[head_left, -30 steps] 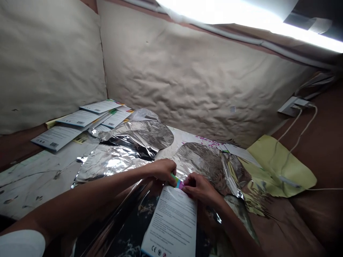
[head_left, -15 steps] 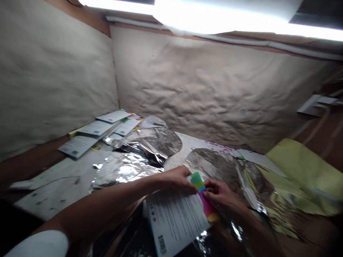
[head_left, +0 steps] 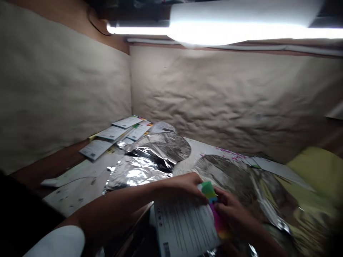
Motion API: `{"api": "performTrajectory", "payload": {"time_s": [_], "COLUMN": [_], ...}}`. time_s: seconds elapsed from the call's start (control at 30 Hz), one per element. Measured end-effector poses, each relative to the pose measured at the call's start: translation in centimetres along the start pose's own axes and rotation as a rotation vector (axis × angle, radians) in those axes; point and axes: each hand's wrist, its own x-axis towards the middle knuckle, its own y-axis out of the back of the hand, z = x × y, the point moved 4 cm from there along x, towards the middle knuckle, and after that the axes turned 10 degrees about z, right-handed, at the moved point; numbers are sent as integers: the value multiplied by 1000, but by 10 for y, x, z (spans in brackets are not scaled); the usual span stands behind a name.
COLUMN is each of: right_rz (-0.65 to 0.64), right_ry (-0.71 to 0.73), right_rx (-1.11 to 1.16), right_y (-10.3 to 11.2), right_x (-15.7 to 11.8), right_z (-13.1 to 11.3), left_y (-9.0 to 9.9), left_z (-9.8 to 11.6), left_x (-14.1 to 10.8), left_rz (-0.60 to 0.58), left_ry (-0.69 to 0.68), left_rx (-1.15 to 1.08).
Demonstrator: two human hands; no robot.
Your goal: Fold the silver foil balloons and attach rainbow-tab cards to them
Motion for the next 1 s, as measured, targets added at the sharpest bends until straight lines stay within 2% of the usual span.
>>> {"api": "performTrajectory", "payload": {"time_s": [0.13,0.3,0.37,0.43,0.5,0.53,0.6,0.67,0.73,0.87,1.0], "right_rz": [47,95,221,464,686,718,603,395,262,178,169], "right_ry": [-113,-163,-90,81,252,283,213,94,36,26,-36], "right_rx": [287,343,333,311,236,193,151,171,206,279,224], "right_y": [3,10,21,41,58,62,58,45,32,24,37], "right_x": [-5,-1,3,5,1,-1,-2,-2,-3,-4,-7], "right_z": [-15,-4,-3,-9,-18,-21,-21,-17,-16,-24,-25], "left_y": [7,7,5,4,5,6,7,4,0,-13,-19], "left_z": [5,14,14,11,5,2,-3,-6,-7,-7,-8], "left_x": [4,3,2,4,8,10,13,15,18,23,26], "left_rz": [26,-19,-48,-20,94,163,247,250,244,278,321], "left_ry": [22,-17,-4,17,48,60,66,73,85,60,41], "left_rx": [-229,-341,-360,-409,-464,-485,-529,-574,-603,-655,-594]}}
